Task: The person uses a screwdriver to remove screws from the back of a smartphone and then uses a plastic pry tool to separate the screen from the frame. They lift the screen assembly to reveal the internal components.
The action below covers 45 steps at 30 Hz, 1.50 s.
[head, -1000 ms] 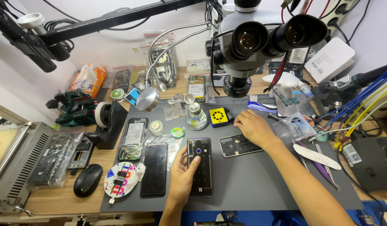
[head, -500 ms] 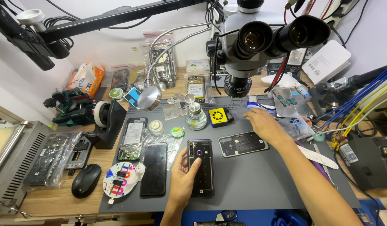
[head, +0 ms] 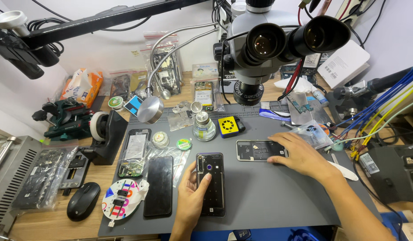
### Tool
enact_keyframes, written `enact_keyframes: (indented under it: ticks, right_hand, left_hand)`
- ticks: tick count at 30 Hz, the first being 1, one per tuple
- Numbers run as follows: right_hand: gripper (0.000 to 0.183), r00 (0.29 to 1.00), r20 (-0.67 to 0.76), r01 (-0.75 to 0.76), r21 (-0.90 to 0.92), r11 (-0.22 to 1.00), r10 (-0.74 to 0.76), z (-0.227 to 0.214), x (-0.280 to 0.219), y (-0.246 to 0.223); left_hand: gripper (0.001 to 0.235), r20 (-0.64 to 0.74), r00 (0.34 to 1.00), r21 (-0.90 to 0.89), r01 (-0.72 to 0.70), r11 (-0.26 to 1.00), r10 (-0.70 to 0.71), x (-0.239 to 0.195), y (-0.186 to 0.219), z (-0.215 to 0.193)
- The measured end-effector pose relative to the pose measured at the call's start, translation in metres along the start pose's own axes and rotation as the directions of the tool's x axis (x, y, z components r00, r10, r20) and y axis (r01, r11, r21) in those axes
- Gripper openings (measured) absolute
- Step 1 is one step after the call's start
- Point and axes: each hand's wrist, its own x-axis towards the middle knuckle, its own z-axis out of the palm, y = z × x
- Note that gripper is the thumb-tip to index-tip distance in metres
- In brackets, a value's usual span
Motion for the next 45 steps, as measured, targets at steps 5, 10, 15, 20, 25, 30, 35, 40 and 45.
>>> enact_keyframes:
  ticks: [5, 10, 15, 20, 25, 30, 35, 40, 45]
  right_hand:
    - [0.035, 0.981, -0.196, 0.030, 0.076, 0.997, -0.014, 0.017, 0.055, 0.004]
    - [0.017, 0.976, -0.218, 0.039, 0.089, 0.995, -0.018, 0.030, 0.102, 0.009]
    - [0.022, 0.983, -0.171, 0.063, -0.062, 0.996, -0.073, 0.038, 0.116, 0.022]
    - [0.021, 0.980, -0.182, 0.093, 0.046, 0.995, -0.083, 0.026, 0.103, 0.003]
    - [0.019, 0.961, -0.191, 0.193, -0.045, 0.980, -0.198, 0.038, 0.116, 0.014]
    - [0.014, 0.993, -0.029, 0.105, -0.173, 0.979, -0.112, 0.029, 0.115, 0.006]
    - [0.016, 0.997, 0.061, 0.067, -0.203, 0.977, -0.056, 0.013, 0.126, 0.001]
    - [0.016, 0.995, -0.099, 0.021, -0.119, 0.993, -0.033, 0.000, 0.150, 0.024]
    - [0.017, 0.982, -0.131, 0.125, -0.115, 0.986, -0.139, 0.004, 0.162, 0.033]
  left_hand:
    - [0.055, -0.005, 1.000, -0.003, 0.004, 1.000, -0.004, 0.001, -0.003, 0.002]
    - [0.053, -0.010, 0.999, 0.022, -0.048, 0.999, 0.048, -0.002, 0.003, 0.003]
    - [0.054, -0.023, 0.999, -0.012, 0.023, 1.000, -0.023, -0.001, 0.003, 0.003]
    - [0.056, -0.020, 0.999, -0.020, 0.029, 0.999, -0.029, -0.001, 0.002, 0.001]
    - [0.056, -0.015, 1.000, -0.032, 0.016, 0.999, -0.017, 0.001, -0.004, -0.001]
    - [0.057, -0.027, 0.999, -0.035, 0.041, 0.999, -0.042, 0.004, -0.006, -0.002]
    - [0.057, -0.034, 0.998, -0.026, 0.059, 0.998, -0.060, 0.004, -0.006, -0.002]
    - [0.058, -0.036, 0.998, -0.014, 0.044, 0.999, -0.044, 0.007, -0.008, -0.003]
    - [0.059, -0.028, 0.998, 0.004, 0.063, 0.998, -0.063, 0.006, -0.004, -0.002]
